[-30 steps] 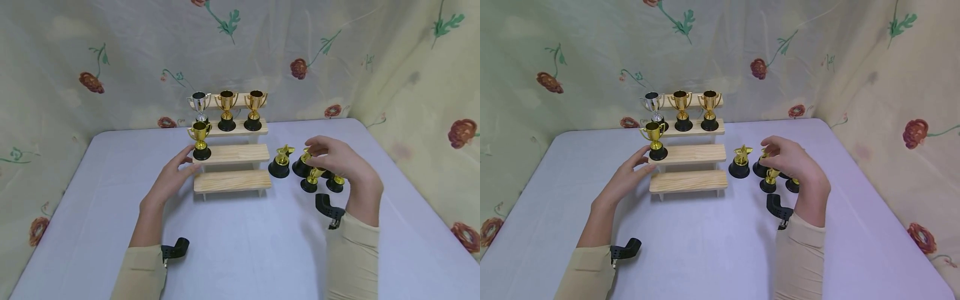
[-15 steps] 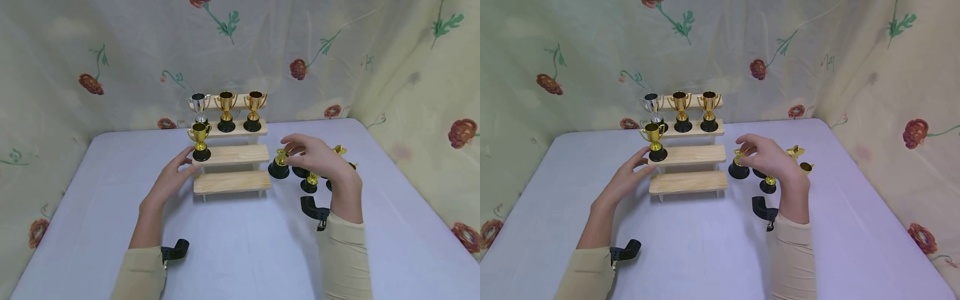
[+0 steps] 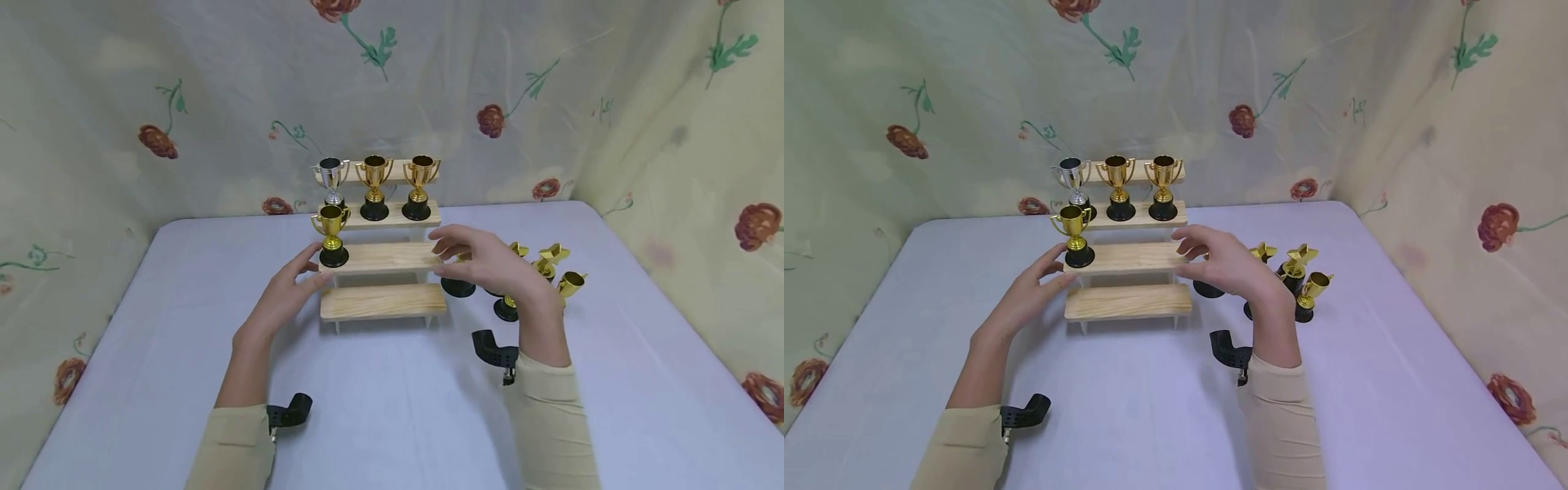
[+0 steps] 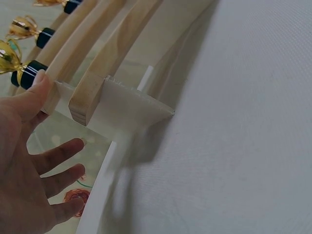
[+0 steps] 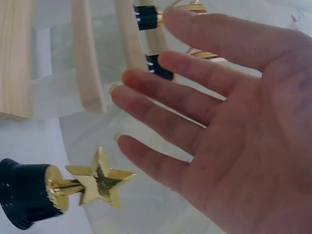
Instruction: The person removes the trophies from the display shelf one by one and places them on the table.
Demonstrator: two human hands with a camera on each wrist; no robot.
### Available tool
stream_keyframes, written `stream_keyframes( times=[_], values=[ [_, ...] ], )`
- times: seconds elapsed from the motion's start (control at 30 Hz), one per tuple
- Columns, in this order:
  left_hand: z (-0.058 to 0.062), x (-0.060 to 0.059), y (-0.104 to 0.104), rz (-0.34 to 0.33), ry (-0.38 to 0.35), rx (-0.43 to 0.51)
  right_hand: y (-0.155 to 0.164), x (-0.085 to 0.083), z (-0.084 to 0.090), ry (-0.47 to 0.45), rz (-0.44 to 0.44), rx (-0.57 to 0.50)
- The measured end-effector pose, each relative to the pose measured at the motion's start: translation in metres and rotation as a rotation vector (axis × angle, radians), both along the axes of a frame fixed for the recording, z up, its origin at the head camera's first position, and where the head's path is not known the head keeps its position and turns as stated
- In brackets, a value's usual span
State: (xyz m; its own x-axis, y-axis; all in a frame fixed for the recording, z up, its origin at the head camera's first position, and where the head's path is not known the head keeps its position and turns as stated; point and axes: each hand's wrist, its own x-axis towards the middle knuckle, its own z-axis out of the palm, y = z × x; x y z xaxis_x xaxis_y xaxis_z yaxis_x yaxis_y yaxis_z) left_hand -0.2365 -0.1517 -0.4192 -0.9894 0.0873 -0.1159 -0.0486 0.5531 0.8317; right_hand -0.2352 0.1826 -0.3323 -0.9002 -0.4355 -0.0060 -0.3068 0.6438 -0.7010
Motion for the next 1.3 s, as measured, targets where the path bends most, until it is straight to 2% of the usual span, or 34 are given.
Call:
stream_keyframes(
  times=[0.37,0.6,0.77,1.07,1.3],
  values=[
    [0.003,0.000,-0.004,0.018,0.010,0.004,-0.021,-0.012,-0.007,0.012,0.043,-0.116],
    [-0.001,-0.004,-0.004,-0.012,0.034,0.017,-0.040,-0.019,-0.011,0.010,0.091,-0.278],
    [-0.002,-0.006,-0.003,-0.020,0.050,0.025,-0.051,-0.024,-0.016,0.004,0.096,-0.342],
    [0.000,-0.005,-0.004,-0.023,0.044,0.000,-0.068,-0.029,-0.024,-0.010,0.115,-0.375],
    [-0.001,-0.004,-0.004,-0.026,0.046,-0.002,-0.078,-0.028,-0.026,-0.003,0.050,-0.355]
  ],
)
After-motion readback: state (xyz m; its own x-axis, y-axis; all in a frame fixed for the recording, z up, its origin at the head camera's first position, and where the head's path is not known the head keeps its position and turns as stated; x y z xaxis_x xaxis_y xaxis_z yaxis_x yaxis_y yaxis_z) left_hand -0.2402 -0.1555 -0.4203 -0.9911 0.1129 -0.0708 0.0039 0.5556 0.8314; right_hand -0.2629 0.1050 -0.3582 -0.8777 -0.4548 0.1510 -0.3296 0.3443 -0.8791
